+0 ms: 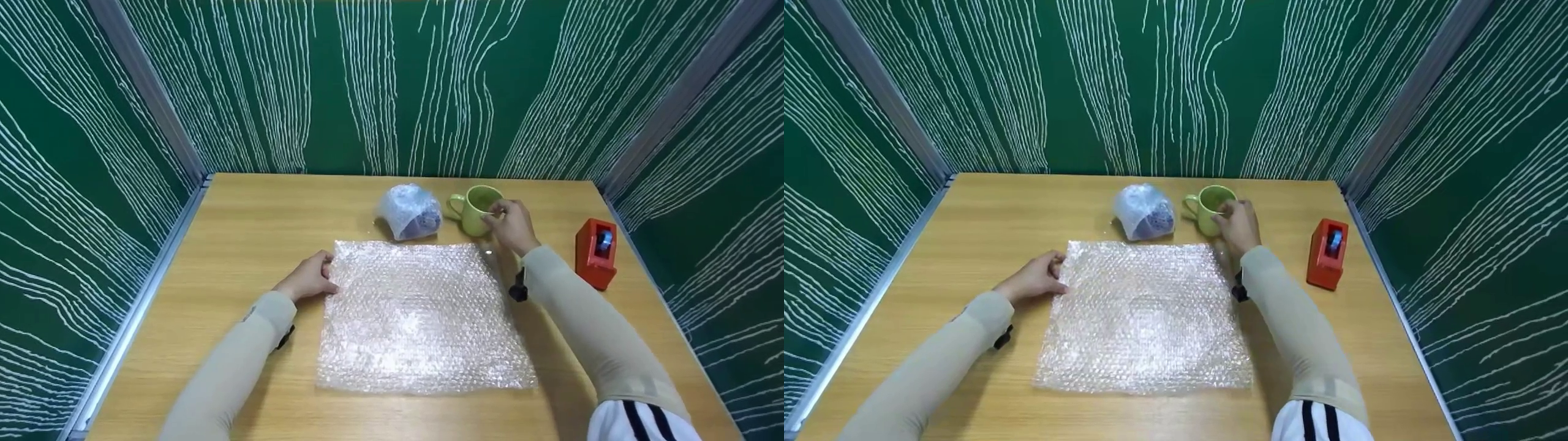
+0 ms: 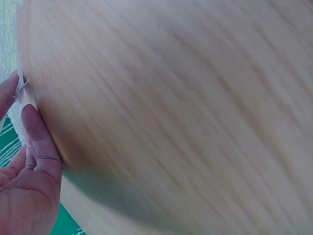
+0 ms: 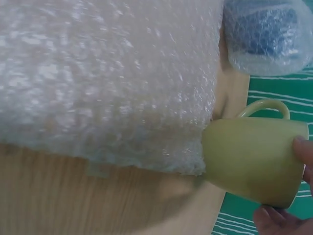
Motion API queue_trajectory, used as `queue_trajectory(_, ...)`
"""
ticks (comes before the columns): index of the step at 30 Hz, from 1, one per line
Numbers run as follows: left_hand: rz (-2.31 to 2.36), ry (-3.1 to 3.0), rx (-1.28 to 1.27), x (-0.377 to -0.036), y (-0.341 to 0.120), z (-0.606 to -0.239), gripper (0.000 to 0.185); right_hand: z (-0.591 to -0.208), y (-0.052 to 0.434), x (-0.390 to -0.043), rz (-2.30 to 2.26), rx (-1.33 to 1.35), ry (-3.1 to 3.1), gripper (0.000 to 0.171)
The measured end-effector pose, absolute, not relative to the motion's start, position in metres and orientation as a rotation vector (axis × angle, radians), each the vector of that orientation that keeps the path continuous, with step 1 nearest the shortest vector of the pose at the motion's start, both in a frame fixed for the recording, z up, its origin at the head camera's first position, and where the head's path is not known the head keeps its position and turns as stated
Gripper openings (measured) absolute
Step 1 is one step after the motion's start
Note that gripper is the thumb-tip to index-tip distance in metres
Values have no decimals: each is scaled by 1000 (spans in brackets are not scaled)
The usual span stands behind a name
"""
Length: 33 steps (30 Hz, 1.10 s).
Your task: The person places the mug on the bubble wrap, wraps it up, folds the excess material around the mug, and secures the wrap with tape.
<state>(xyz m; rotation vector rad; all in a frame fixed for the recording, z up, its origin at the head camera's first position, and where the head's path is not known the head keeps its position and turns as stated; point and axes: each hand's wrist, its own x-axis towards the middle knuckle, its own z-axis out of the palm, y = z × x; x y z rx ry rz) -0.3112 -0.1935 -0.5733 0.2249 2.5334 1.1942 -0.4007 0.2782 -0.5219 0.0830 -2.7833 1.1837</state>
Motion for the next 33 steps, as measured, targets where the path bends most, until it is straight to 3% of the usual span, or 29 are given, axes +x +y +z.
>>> queue_trajectory(5, 1192, 2554, 227, -311, -193, -573, 78, -523, 281, -397, 1229, 99, -2735, 31)
queue_trajectory(13, 1191, 2563, 222, -311, -193, -574, 76, -523, 282, -411, 1434, -44, -2743, 94)
queue_trajectory(18, 1194, 2556, 220, -309, -191, -571, 76, -529, 282, -419, 1495, -126, -2783, 115)
queue_trajectory(27, 1237, 2538, 231, -306, -189, -570, 74, -543, 281, -423, 1673, -210, -2687, 110)
queue_trajectory(33, 1216, 2518, 208, -310, -193, -571, 76, -539, 275, -421, 1567, -92, -2657, 103)
